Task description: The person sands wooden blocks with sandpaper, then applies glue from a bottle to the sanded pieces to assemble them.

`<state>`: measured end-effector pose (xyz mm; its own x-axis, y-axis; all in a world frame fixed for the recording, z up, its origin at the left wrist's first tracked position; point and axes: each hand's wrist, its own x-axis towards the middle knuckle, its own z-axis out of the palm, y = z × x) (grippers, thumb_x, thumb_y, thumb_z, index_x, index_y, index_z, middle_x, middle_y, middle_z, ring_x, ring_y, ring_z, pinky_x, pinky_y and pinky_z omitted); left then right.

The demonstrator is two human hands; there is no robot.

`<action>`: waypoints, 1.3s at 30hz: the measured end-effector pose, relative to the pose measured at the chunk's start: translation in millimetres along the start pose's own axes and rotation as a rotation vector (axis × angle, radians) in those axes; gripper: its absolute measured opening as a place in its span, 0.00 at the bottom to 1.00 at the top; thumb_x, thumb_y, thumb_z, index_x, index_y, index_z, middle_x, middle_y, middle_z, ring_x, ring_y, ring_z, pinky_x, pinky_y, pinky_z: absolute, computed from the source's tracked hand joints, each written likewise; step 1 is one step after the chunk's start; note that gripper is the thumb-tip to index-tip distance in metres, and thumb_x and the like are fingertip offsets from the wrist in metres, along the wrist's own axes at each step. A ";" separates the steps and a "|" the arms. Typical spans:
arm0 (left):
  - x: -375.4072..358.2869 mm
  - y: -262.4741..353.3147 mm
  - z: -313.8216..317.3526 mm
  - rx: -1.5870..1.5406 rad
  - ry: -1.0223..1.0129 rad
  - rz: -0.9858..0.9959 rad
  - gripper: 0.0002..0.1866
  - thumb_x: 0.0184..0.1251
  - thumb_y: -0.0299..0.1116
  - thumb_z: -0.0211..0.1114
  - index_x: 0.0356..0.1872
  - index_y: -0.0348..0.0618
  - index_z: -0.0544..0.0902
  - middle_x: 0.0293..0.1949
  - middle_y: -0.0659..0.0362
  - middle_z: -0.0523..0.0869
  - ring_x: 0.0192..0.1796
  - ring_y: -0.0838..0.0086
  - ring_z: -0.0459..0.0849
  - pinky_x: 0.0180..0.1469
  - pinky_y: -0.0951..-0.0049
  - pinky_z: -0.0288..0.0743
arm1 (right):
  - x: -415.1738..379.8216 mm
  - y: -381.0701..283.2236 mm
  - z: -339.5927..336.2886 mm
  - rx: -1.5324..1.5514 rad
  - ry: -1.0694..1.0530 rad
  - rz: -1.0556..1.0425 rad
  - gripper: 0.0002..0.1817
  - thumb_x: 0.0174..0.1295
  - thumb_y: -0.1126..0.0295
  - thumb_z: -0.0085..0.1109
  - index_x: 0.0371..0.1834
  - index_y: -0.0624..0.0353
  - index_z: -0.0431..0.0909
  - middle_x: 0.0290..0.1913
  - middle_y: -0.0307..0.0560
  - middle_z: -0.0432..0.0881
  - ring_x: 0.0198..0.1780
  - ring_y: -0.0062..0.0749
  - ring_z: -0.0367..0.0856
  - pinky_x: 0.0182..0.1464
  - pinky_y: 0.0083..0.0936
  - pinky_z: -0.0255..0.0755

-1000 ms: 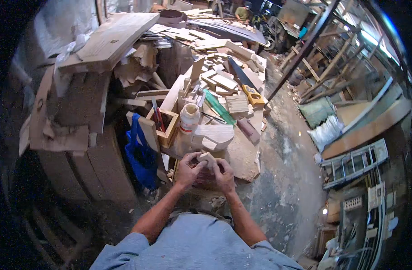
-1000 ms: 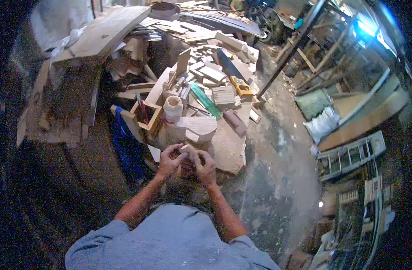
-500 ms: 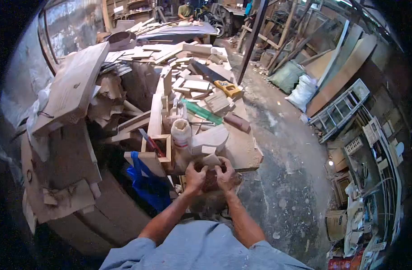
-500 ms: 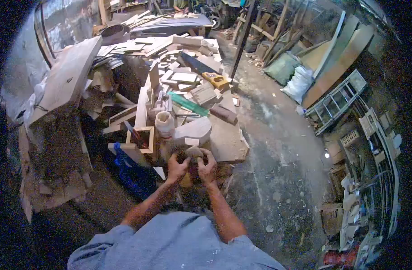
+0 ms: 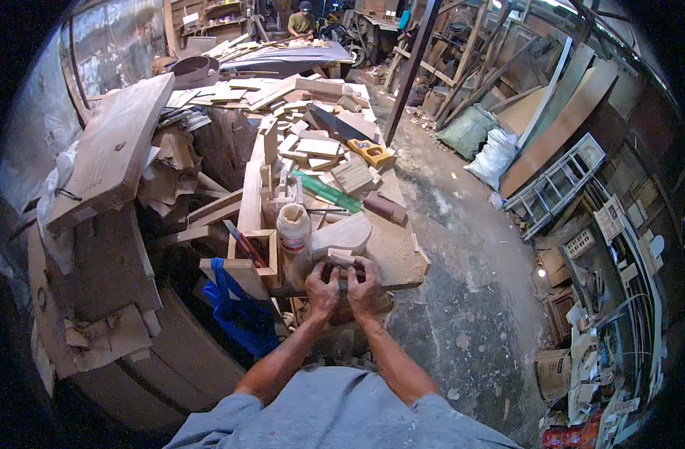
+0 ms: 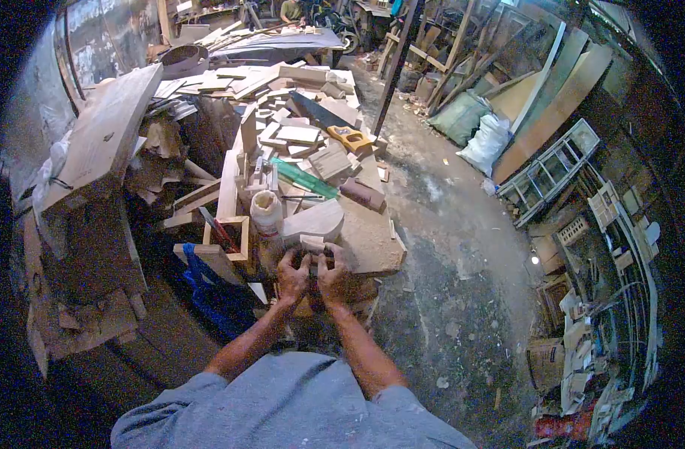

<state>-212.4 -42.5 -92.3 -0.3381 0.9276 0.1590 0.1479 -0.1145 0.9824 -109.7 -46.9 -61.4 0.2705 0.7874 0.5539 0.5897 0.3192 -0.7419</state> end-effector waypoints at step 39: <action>-3.7 4.6 3.3 -0.057 0.032 -0.062 0.18 0.67 0.30 0.69 0.56 0.34 0.82 0.51 0.46 0.88 0.54 0.58 0.86 0.61 0.63 0.75 | 3.1 21.1 25.6 -0.023 0.047 0.100 0.11 0.66 0.66 0.64 0.42 0.64 0.83 0.38 0.62 0.85 0.42 0.62 0.84 0.45 0.47 0.76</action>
<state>-207.4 -45.2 -88.7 -0.3742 0.9220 0.0995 0.0724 -0.0779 0.9943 -115.9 -24.3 -85.0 0.3643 0.7889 0.4949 0.5751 0.2274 -0.7858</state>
